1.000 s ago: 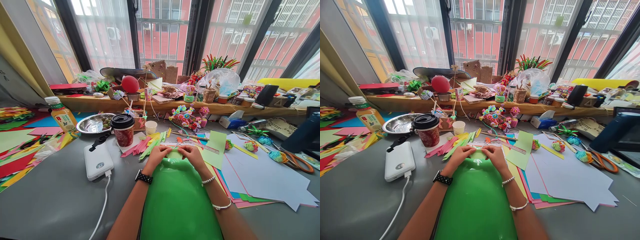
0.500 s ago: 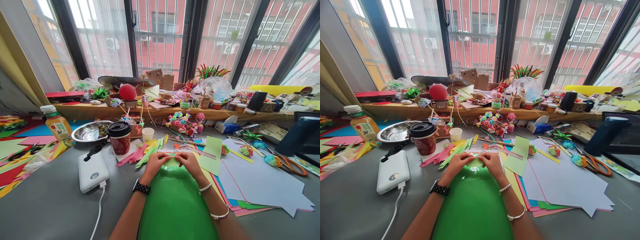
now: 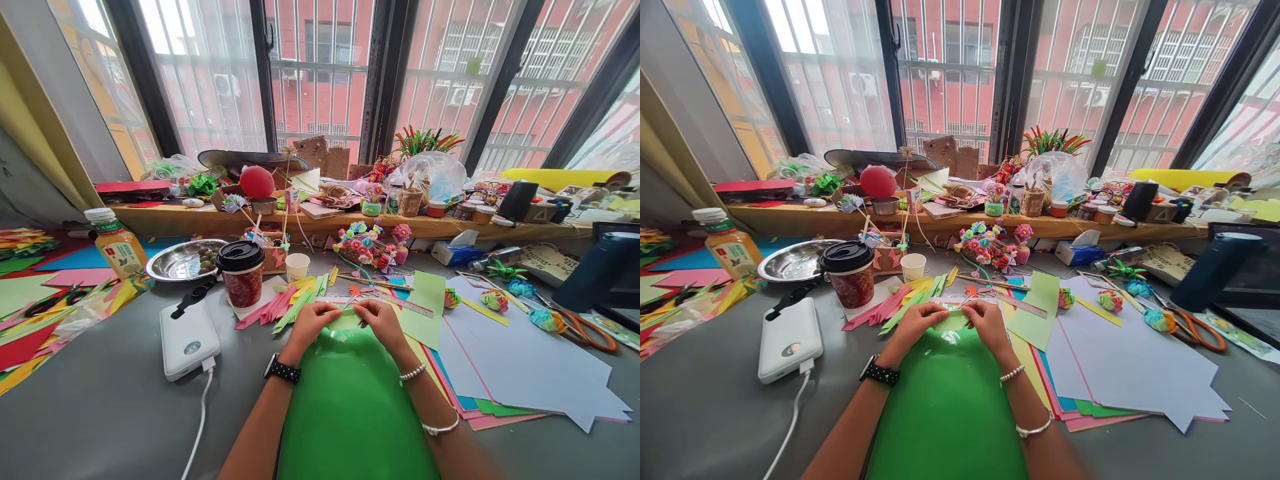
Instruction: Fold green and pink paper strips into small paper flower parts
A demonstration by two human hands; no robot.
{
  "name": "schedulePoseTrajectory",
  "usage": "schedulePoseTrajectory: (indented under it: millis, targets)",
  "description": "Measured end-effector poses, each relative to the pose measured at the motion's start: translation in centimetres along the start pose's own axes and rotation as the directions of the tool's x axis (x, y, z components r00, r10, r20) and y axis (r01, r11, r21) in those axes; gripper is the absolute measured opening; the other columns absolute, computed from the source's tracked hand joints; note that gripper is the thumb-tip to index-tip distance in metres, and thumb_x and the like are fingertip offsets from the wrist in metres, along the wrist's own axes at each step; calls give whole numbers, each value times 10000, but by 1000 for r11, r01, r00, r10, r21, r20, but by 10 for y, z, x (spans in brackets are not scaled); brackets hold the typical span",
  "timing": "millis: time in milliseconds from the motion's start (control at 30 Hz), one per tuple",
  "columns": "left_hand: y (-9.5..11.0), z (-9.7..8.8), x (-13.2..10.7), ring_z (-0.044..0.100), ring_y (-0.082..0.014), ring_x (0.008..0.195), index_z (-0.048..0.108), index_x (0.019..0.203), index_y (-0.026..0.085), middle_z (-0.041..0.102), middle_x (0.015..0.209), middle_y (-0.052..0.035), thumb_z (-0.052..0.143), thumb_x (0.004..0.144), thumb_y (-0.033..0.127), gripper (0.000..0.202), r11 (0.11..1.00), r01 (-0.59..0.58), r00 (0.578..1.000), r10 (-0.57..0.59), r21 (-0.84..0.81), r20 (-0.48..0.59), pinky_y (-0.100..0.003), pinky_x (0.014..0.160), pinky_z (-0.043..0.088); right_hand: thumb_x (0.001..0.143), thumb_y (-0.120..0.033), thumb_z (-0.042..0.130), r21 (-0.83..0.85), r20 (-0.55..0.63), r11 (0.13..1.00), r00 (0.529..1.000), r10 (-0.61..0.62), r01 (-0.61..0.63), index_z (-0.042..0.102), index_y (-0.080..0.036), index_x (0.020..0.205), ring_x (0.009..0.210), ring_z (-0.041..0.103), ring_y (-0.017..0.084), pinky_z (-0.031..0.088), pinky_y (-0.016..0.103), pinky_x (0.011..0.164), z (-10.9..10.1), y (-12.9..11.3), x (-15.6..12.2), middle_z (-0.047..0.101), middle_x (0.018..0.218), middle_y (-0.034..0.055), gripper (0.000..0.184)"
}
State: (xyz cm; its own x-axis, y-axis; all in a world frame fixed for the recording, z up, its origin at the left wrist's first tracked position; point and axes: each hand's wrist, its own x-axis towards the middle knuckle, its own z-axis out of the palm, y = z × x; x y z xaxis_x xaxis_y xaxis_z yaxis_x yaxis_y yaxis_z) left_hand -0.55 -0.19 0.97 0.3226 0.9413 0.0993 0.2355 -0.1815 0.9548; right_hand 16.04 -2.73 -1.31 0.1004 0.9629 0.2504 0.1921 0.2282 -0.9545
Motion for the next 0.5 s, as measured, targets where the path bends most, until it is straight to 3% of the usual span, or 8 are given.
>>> schedulePoseTrajectory:
  millis: [233,367,500]
  targets:
    - [1,1,-1,548,-163,672,658,663,124,641,699,-45,604,614,351,239,1000,2,1000,-2,5,1,-225,578,389,680,-416,575,7,20,1000,999,29,-29,620,-155,720,569,572,151,465,256,515,2,-6,-2,622,650,32,269]
    - [3,5,-2,543,-159,662,663,642,126,636,675,-44,603,612,360,243,997,-35,999,34,63,12,-227,586,384,685,-365,576,-103,74,994,997,-36,43,632,-163,693,645,581,167,448,254,559,4,-9,-3,644,683,35,210]
    - [3,7,-2,516,-137,603,657,628,126,614,625,-30,601,610,385,265,999,-17,1000,18,44,-13,-215,540,367,702,-348,553,-162,39,985,998,-46,52,625,-170,665,625,573,166,426,248,543,3,-7,-3,639,652,27,196]
